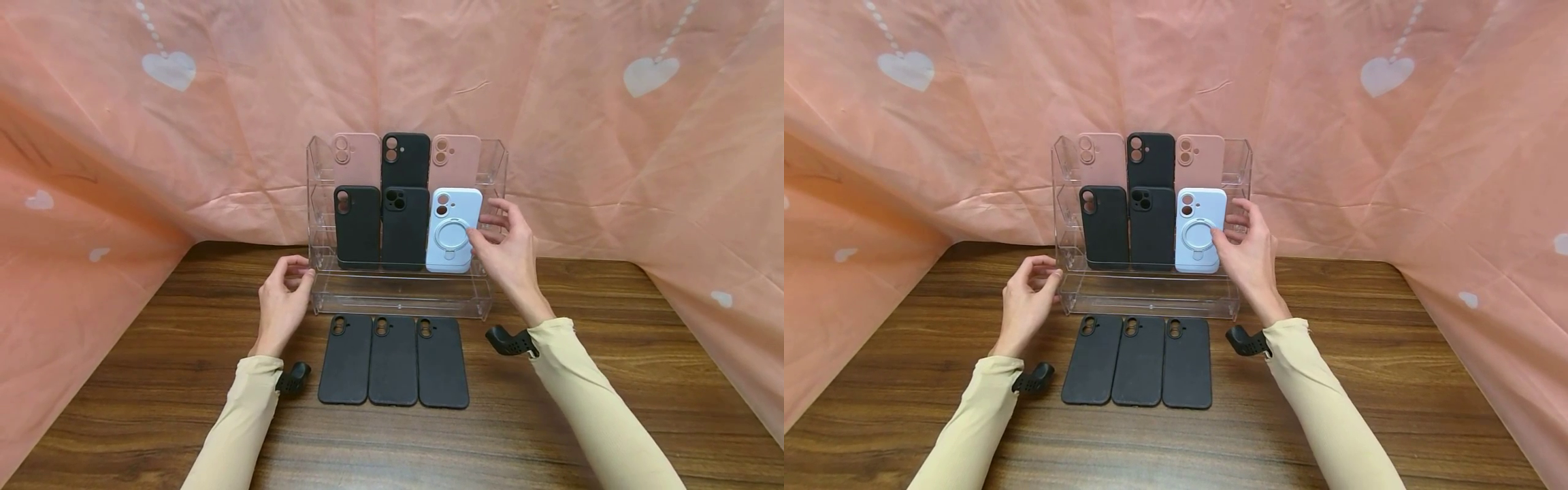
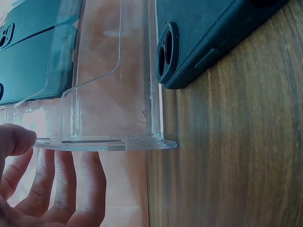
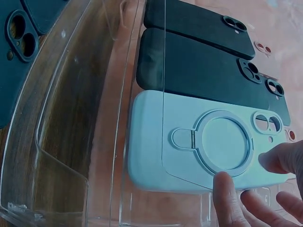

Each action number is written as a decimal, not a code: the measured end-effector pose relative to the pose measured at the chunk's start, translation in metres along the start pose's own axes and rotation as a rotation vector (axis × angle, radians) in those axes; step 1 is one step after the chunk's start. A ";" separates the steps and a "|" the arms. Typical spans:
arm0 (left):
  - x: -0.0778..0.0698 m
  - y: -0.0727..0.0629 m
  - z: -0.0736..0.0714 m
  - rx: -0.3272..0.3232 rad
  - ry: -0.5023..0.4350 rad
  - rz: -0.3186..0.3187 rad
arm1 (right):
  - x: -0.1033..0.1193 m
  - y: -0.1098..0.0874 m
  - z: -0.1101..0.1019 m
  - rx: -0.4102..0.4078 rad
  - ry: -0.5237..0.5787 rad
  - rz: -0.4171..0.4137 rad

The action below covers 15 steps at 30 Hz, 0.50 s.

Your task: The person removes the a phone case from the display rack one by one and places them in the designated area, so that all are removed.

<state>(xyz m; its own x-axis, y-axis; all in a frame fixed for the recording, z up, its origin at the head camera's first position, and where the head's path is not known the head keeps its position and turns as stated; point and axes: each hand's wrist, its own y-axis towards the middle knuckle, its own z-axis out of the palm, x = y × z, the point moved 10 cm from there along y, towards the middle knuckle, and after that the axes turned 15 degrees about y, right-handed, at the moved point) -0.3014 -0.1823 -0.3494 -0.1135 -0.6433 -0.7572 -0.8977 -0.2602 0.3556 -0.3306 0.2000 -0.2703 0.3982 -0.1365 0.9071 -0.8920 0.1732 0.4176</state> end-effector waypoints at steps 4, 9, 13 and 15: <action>0.000 0.000 0.000 -0.001 -0.002 0.000 | 0.000 0.000 0.000 -0.011 -0.017 -0.018; 0.001 0.001 0.001 -0.001 -0.003 0.001 | 0.002 -0.002 -0.002 -0.027 -0.027 -0.057; 0.002 0.001 0.001 -0.003 0.001 -0.001 | 0.003 -0.004 -0.002 -0.016 0.008 -0.076; 0.002 0.001 0.001 -0.004 0.001 -0.001 | 0.002 -0.004 -0.002 -0.006 0.038 -0.078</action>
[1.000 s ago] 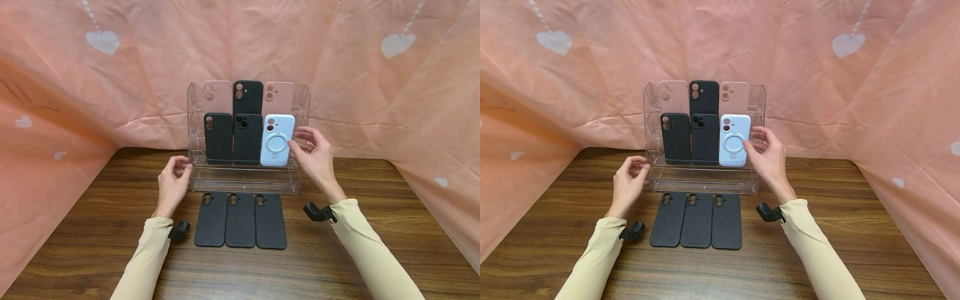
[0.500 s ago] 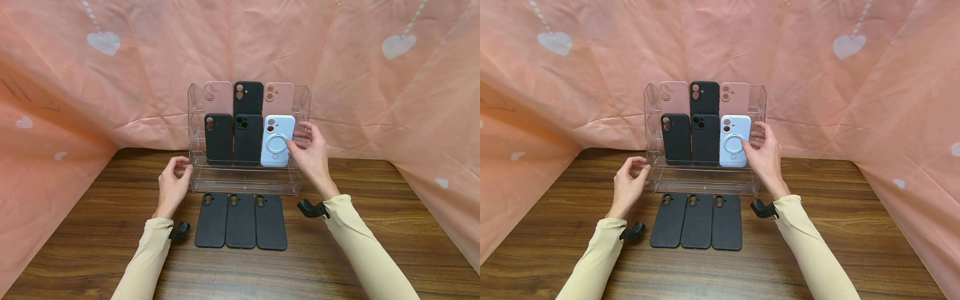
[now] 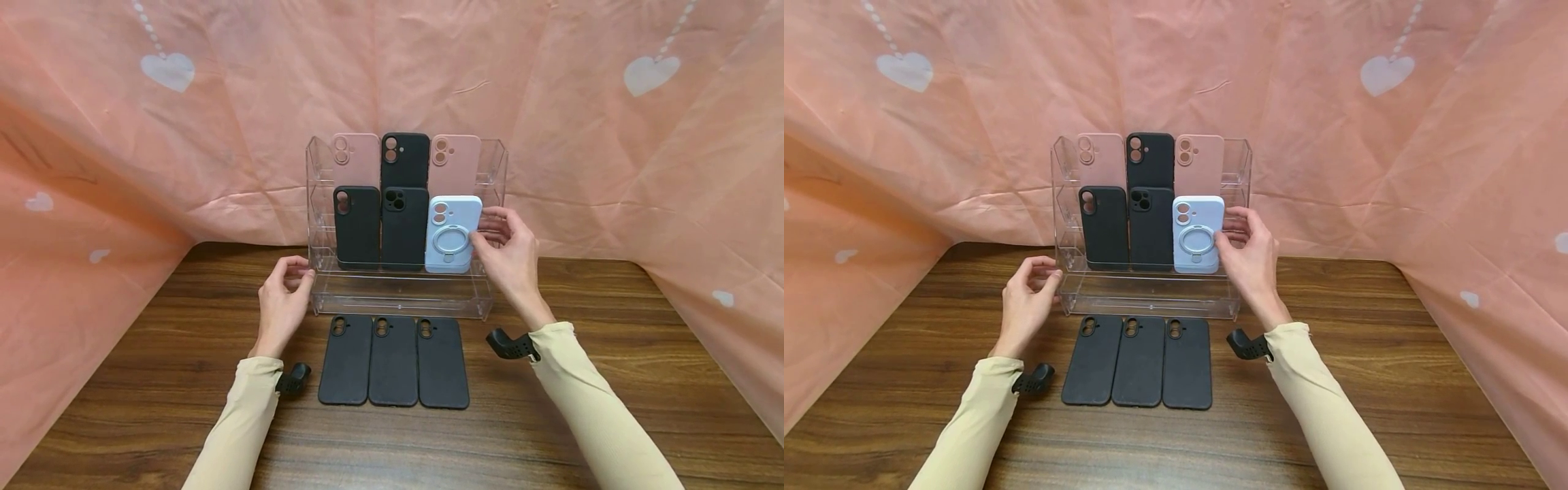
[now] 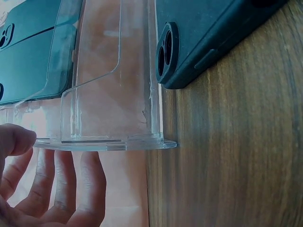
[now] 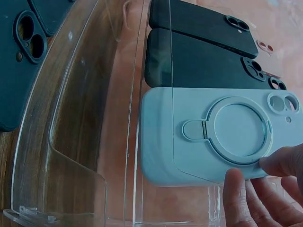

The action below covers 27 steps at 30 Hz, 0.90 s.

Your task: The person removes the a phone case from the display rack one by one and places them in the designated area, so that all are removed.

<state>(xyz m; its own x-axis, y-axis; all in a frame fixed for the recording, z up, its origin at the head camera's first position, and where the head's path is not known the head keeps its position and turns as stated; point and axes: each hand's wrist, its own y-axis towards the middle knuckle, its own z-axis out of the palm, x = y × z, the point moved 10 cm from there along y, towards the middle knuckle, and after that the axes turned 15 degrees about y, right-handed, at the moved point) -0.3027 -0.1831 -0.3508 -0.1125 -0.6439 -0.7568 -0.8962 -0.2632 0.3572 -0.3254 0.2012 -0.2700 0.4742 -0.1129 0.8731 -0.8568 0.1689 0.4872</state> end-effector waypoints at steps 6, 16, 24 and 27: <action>0.001 -0.001 0.000 -0.001 -0.004 0.001 | 0.000 -0.002 -0.002 0.022 0.076 -0.003; 0.002 -0.002 0.000 -0.006 0.001 0.002 | 0.000 -0.004 -0.004 0.050 0.112 -0.052; -0.001 0.000 0.000 -0.022 0.008 0.021 | 0.007 -0.003 -0.004 0.054 0.166 -0.112; -0.001 0.000 -0.001 -0.029 0.013 0.023 | 0.011 -0.003 -0.006 0.042 0.179 -0.127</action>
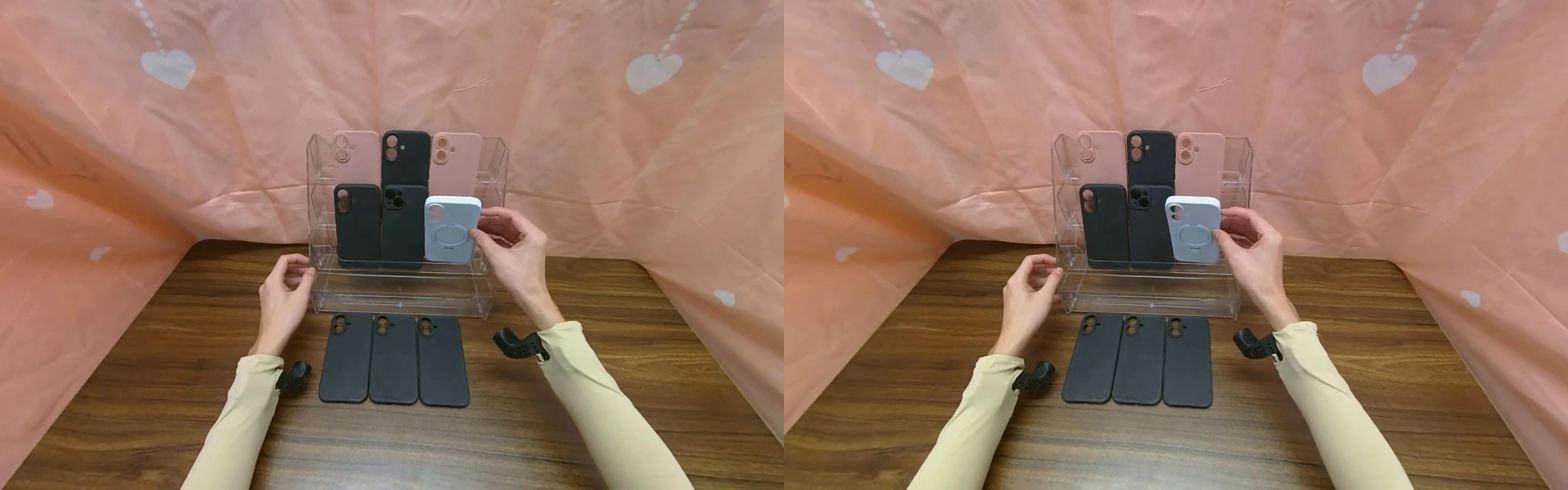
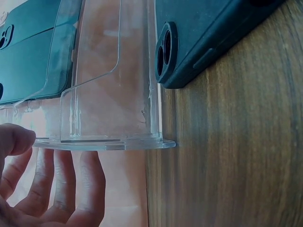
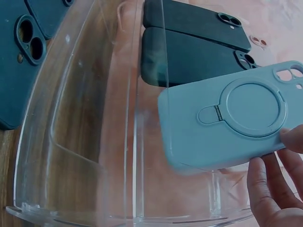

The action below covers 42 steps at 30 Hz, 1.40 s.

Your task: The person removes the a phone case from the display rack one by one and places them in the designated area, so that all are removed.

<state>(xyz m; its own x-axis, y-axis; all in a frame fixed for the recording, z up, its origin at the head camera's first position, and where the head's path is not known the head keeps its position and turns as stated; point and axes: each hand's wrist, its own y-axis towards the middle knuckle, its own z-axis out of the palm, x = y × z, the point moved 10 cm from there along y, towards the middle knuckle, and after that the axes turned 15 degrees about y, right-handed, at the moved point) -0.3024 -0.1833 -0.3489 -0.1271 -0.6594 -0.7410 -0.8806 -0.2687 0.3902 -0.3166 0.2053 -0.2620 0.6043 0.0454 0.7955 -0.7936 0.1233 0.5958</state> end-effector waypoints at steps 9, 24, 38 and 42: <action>-0.001 0.000 0.000 0.006 -0.006 0.001 | 0.019 0.003 -0.002 -0.041 0.024 -0.042; -0.001 -0.001 0.000 0.005 0.008 0.002 | 0.037 -0.005 -0.010 -0.016 0.088 -0.055; -0.001 -0.001 0.000 0.010 0.012 -0.006 | 0.034 -0.023 -0.028 -0.014 -0.001 0.012; -0.001 -0.001 -0.001 0.009 0.013 -0.004 | 0.031 -0.029 -0.033 -0.012 -0.038 0.024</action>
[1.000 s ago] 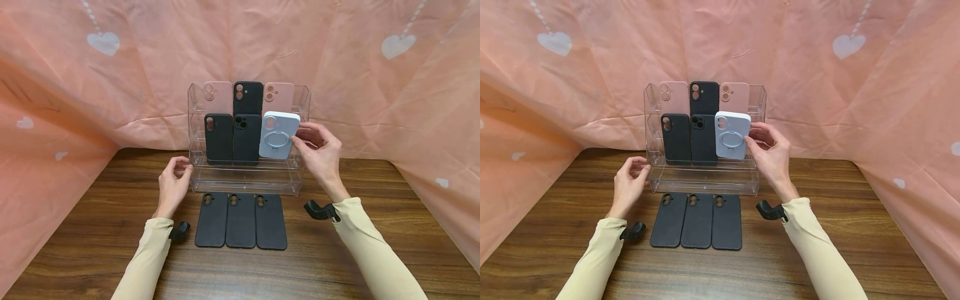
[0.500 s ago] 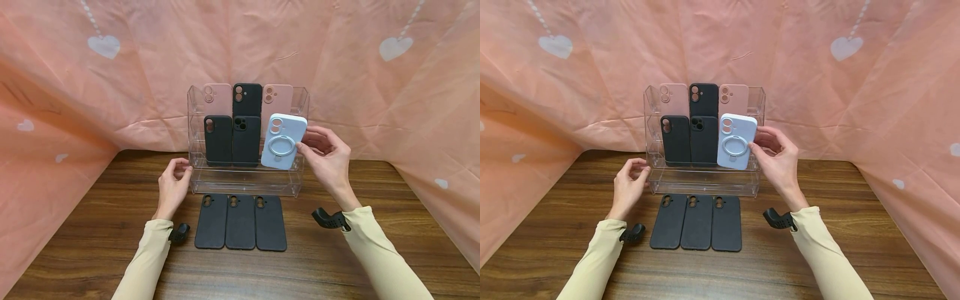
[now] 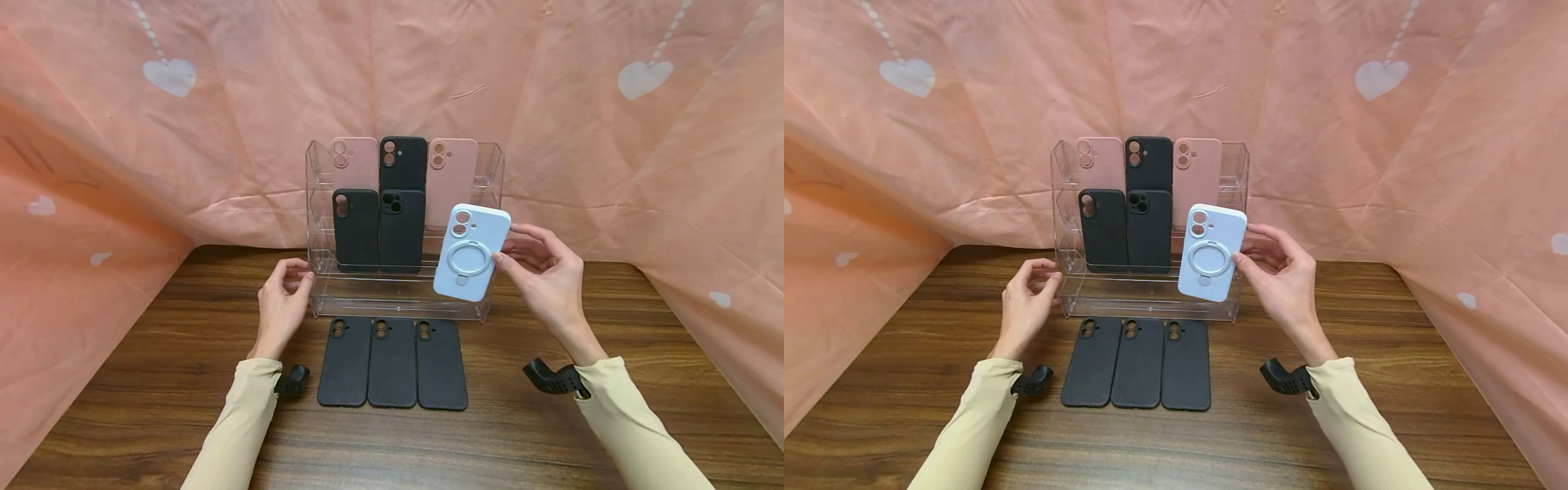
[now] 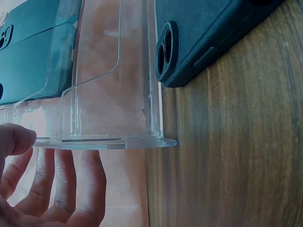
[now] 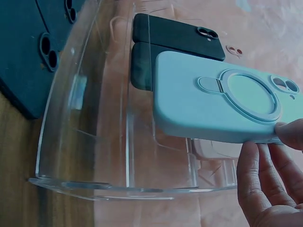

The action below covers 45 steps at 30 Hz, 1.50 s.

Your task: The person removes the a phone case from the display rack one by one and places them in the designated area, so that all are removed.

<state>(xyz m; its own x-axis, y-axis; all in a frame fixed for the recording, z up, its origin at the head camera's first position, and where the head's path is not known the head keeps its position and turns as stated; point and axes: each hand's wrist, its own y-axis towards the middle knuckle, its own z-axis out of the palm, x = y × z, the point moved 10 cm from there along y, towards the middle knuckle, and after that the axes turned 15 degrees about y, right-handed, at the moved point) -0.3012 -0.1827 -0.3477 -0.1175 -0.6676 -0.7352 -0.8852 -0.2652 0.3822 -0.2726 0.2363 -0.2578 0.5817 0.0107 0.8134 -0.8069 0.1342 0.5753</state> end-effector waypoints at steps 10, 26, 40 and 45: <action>0.000 -0.001 0.000 0.003 0.007 -0.004 | -0.010 -0.015 -0.012 -0.007 0.025 0.058; 0.000 0.000 -0.001 0.007 -0.005 -0.008 | -0.018 -0.031 -0.023 0.030 0.028 0.093; -0.001 0.000 0.000 0.003 -0.024 0.005 | -0.030 -0.049 -0.034 0.045 0.066 0.192; -0.001 0.000 0.000 0.010 -0.038 0.003 | -0.036 -0.057 -0.037 0.080 0.096 0.241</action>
<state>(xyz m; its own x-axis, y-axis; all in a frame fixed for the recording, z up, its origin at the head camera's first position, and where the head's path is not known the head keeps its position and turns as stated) -0.3008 -0.1819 -0.3472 -0.1366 -0.6415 -0.7548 -0.8891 -0.2566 0.3790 -0.2439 0.2646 -0.3225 0.3759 0.1275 0.9178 -0.9266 0.0379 0.3742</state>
